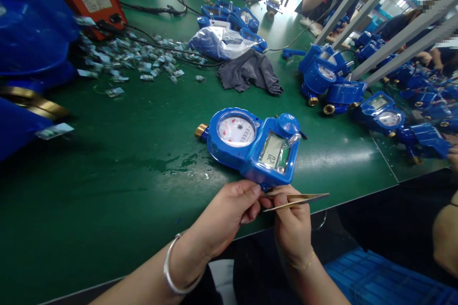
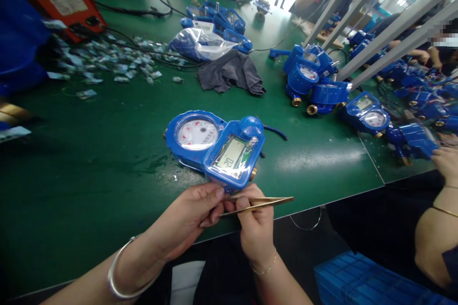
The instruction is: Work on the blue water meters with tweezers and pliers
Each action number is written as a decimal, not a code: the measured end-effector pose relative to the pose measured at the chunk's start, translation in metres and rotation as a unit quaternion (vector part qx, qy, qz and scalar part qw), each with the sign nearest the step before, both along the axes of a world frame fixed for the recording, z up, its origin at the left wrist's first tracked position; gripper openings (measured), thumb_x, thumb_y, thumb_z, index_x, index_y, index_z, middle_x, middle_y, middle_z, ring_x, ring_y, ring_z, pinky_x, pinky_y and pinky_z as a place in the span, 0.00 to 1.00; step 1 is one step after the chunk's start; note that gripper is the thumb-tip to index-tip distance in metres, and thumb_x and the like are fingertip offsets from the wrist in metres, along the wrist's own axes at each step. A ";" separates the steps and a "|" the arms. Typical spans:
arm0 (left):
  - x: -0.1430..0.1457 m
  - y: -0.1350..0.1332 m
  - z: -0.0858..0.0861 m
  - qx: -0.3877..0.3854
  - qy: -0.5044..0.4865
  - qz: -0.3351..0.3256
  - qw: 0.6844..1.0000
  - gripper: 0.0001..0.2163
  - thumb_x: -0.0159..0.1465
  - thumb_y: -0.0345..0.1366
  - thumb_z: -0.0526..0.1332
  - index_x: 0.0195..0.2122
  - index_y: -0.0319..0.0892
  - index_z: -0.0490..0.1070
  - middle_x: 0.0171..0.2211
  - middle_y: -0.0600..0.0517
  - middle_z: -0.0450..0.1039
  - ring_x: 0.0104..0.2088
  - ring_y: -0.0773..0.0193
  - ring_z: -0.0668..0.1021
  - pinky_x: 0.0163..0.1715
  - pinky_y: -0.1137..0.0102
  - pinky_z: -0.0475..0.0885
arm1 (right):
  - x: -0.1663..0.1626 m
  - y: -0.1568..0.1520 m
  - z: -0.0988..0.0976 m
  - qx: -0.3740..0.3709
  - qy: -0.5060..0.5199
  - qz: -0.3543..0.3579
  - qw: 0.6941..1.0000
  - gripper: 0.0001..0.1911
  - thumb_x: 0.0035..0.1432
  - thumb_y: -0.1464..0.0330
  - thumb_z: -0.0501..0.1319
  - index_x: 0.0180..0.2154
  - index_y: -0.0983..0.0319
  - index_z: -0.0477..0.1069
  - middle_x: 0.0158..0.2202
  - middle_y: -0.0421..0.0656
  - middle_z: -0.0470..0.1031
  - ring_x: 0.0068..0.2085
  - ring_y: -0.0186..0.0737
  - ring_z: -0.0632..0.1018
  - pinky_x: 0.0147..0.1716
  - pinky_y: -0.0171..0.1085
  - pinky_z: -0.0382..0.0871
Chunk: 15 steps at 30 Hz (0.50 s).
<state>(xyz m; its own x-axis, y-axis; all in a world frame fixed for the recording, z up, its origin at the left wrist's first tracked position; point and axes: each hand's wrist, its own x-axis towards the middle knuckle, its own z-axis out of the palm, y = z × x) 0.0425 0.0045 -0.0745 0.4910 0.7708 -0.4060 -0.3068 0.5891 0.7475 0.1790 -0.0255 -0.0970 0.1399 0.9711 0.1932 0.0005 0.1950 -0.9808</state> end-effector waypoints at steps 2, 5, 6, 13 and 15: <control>-0.003 -0.003 0.001 0.012 0.000 -0.010 1.000 0.14 0.61 0.42 0.56 0.27 0.37 0.70 0.18 0.57 0.60 0.19 0.74 0.58 0.18 0.75 0.49 | 0.001 -0.001 -0.003 0.019 -0.006 -0.015 1.000 0.10 0.60 0.66 0.56 0.31 0.61 0.73 0.28 0.41 0.71 0.32 0.37 0.71 0.34 0.38 0.64; -0.017 -0.012 0.008 0.091 0.111 -0.038 0.989 0.12 0.63 0.42 0.54 0.36 0.39 0.72 0.24 0.54 0.67 0.21 0.71 0.64 0.21 0.74 0.56 | 0.002 -0.002 -0.007 0.049 0.015 -0.038 0.998 0.09 0.60 0.68 0.55 0.31 0.61 0.73 0.28 0.40 0.69 0.31 0.35 0.70 0.33 0.36 0.63; -0.024 -0.014 0.011 0.151 0.188 -0.039 0.970 0.12 0.63 0.41 0.54 0.39 0.40 0.72 0.28 0.52 0.71 0.25 0.69 0.68 0.25 0.73 0.60 | 0.001 -0.002 -0.008 0.058 0.023 -0.045 0.997 0.09 0.60 0.69 0.56 0.31 0.60 0.73 0.28 0.40 0.69 0.31 0.35 0.69 0.32 0.36 0.63; -0.058 -0.012 0.007 0.420 0.580 -0.006 0.698 0.12 0.64 0.41 0.54 0.41 0.38 0.70 0.37 0.46 0.71 0.38 0.57 0.72 0.41 0.65 0.64 | -0.003 -0.004 -0.009 0.058 0.005 -0.037 0.998 0.08 0.60 0.68 0.56 0.33 0.59 0.73 0.31 0.41 0.72 0.37 0.38 0.72 0.38 0.39 0.64; -0.059 -0.011 0.007 0.426 0.593 -0.024 0.683 0.11 0.65 0.40 0.52 0.40 0.39 0.70 0.37 0.46 0.70 0.39 0.57 0.72 0.41 0.64 0.65 | -0.002 -0.006 -0.011 0.051 -0.016 -0.037 0.998 0.08 0.60 0.68 0.56 0.33 0.59 0.73 0.32 0.41 0.72 0.37 0.38 0.72 0.38 0.39 0.65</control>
<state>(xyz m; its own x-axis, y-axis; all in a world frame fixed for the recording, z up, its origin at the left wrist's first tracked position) -0.0165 -0.0061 -0.0677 0.2393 0.9699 0.0451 0.8165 -0.2262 0.5312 0.1767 -0.0314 -0.1079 0.2031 0.9335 0.2954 0.0498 0.2915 -0.9553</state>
